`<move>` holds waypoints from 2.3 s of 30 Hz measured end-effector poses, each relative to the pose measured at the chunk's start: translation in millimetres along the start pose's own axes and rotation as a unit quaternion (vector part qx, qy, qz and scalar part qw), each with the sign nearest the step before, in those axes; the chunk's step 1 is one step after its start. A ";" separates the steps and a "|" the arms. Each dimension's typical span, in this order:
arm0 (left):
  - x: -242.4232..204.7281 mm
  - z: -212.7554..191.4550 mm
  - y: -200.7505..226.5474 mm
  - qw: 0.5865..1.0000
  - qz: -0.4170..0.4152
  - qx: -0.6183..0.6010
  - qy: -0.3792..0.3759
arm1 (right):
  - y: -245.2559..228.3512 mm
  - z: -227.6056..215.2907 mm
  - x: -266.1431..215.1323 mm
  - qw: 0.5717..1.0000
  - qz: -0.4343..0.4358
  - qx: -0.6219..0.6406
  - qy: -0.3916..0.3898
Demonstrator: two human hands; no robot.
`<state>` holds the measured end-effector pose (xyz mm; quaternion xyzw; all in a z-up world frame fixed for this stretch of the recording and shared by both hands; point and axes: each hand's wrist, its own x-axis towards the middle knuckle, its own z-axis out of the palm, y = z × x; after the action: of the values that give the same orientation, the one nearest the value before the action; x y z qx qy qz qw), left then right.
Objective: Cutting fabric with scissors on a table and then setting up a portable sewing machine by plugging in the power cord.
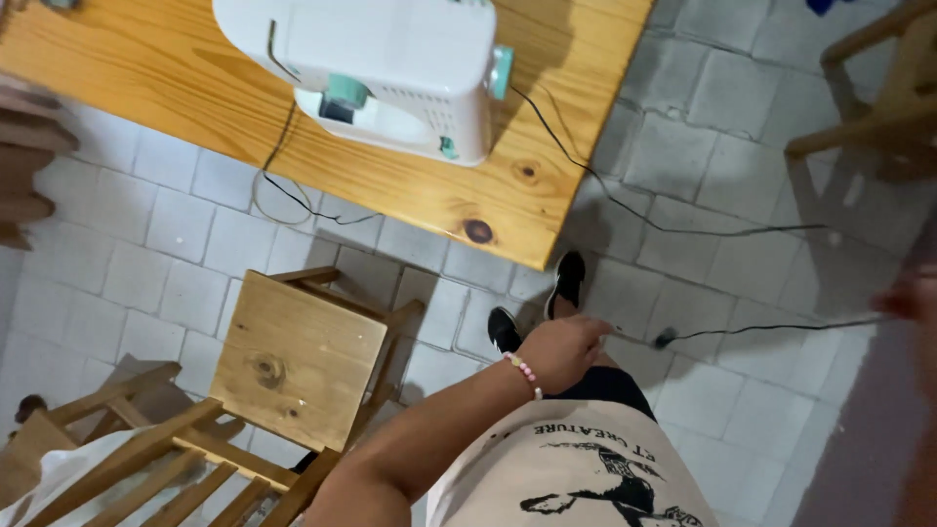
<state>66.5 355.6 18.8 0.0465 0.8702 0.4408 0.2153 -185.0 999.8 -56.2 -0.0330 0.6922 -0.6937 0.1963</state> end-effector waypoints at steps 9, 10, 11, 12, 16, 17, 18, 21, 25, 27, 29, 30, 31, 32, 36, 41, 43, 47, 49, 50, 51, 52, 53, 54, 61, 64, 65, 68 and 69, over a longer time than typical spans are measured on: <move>0.8 89.0 -17.1 0.991 -0.033 -0.097 -0.088 | -91.2 336.2 -73.5 0.950 0.232 -0.201 -0.051; 1.0 105.5 -18.5 0.990 -0.026 -0.103 -0.098 | -71.8 341.5 -83.8 0.953 0.269 -0.113 -0.080; -2.6 114.4 -14.0 0.989 -0.035 -0.114 -0.090 | -61.6 352.9 -94.2 0.949 0.276 -0.121 -0.093; -4.9 118.6 -14.0 0.990 0.009 -0.123 -0.070 | -48.6 367.5 -101.1 0.946 0.299 -0.066 -0.108; -27.3 143.7 -17.6 0.997 -0.040 -0.060 -0.010 | -9.7 413.3 -115.4 0.922 0.338 0.067 -0.175; -31.7 148.9 -22.3 0.997 -0.048 -0.065 0.002 | -13.6 419.5 -107.0 0.920 0.340 0.060 -0.187; -40.6 155.3 -27.5 0.995 -0.086 -0.052 -0.011 | -16.2 428.1 -102.8 0.919 0.342 0.056 -0.187; -49.7 175.9 -70.6 0.986 -0.163 -0.033 -0.002 | -23.9 451.9 -79.7 0.917 0.340 0.049 -0.201; -50.5 155.8 -132.0 0.959 -0.262 0.019 0.104 | -35.5 480.4 -49.5 0.916 0.330 0.122 -0.195; -52.6 130.7 -162.6 0.950 -0.277 0.036 0.143 | -25.3 487.5 -26.4 0.914 0.325 0.143 -0.195; -58.9 103.0 -178.1 0.941 -0.290 0.047 0.170 | -14.3 485.6 -11.4 0.912 0.328 0.163 -0.184; -62.2 81.0 -183.3 0.937 -0.296 0.017 0.183 | -7.6 484.6 -4.1 0.915 0.323 0.169 -0.172; -64.5 58.1 -189.6 0.933 -0.302 -0.013 0.197 | -0.6 484.2 4.4 0.917 0.319 0.175 -0.161; -61.9 48.5 -205.9 0.935 -0.299 -0.013 0.191 | -6.2 488.9 3.3 0.918 0.320 0.176 -0.155; -56.4 -8.2 -246.7 0.938 -0.315 -0.017 0.141 | -40.9 519.8 -0.9 0.908 0.316 0.258 -0.092; -41.4 -60.5 -299.3 0.939 -0.333 -0.012 0.089 | -55.8 555.9 5.0 0.896 0.273 0.351 -0.017; -29.1 -67.4 -324.4 0.918 -0.381 -0.052 0.097 | -60.1 572.2 -2.4 0.954 0.221 0.199 -0.024; 29.9 -37.8 -393.9 0.918 -0.361 -0.072 0.150 | -64.2 609.1 -2.8 0.959 0.202 0.184 -0.074; 59.1 -18.8 -413.3 0.908 -0.332 -0.138 0.213 | -64.4 625.4 -2.8 0.965 0.199 0.155 -0.074; 56.6 -32.7 -394.5 0.908 -0.334 -0.142 0.211 | -63.0 633.3 -0.5 0.964 0.203 0.152 -0.074; 54.3 -46.4 -375.5 0.887 -0.316 -0.229 0.248 | -61.5 640.5 1.3 0.967 0.197 0.141 -0.077; 54.5 -63.6 -357.7 0.858 -0.293 -0.312 0.283 | -59.3 648.1 4.7 0.970 0.189 0.132 -0.079; 64.8 -66.8 -359.6 0.858 -0.294 -0.314 0.282 | -59.7 657.9 9.4 0.970 0.190 0.130 -0.079; 75.3 -69.4 -359.2 0.722 -0.333 -0.531 0.292 | -61.6 666.4 12.9 0.971 0.179 0.119 -0.108; 54.9 -10.2 -343.6 0.811 -0.233 -0.426 0.325 | -81.0 712.0 19.3 0.972 0.116 0.077 -0.188; 50.4 15.8 -334.1 0.836 -0.223 -0.376 0.333 | -58.3 702.8 21.8 0.973 0.130 0.022 -0.187; 42.3 16.9 -323.0 0.835 -0.223 -0.378 0.333 | -64.2 698.9 13.9 0.973 0.131 0.020 -0.188; 25.6 1.4 -314.1 0.849 -0.334 -0.327 0.246 | -72.4 694.6 9.9 0.969 0.158 0.027 -0.189; 19.1 -0.9 -311.4 0.873 -0.302 -0.310 0.225 | -76.4 689.6 8.1 0.971 0.151 0.019 -0.185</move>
<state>82.8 171.0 -232.2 -0.3884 0.6851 0.6002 0.1400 9.3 341.3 43.5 -0.0520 0.6272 -0.6511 0.4242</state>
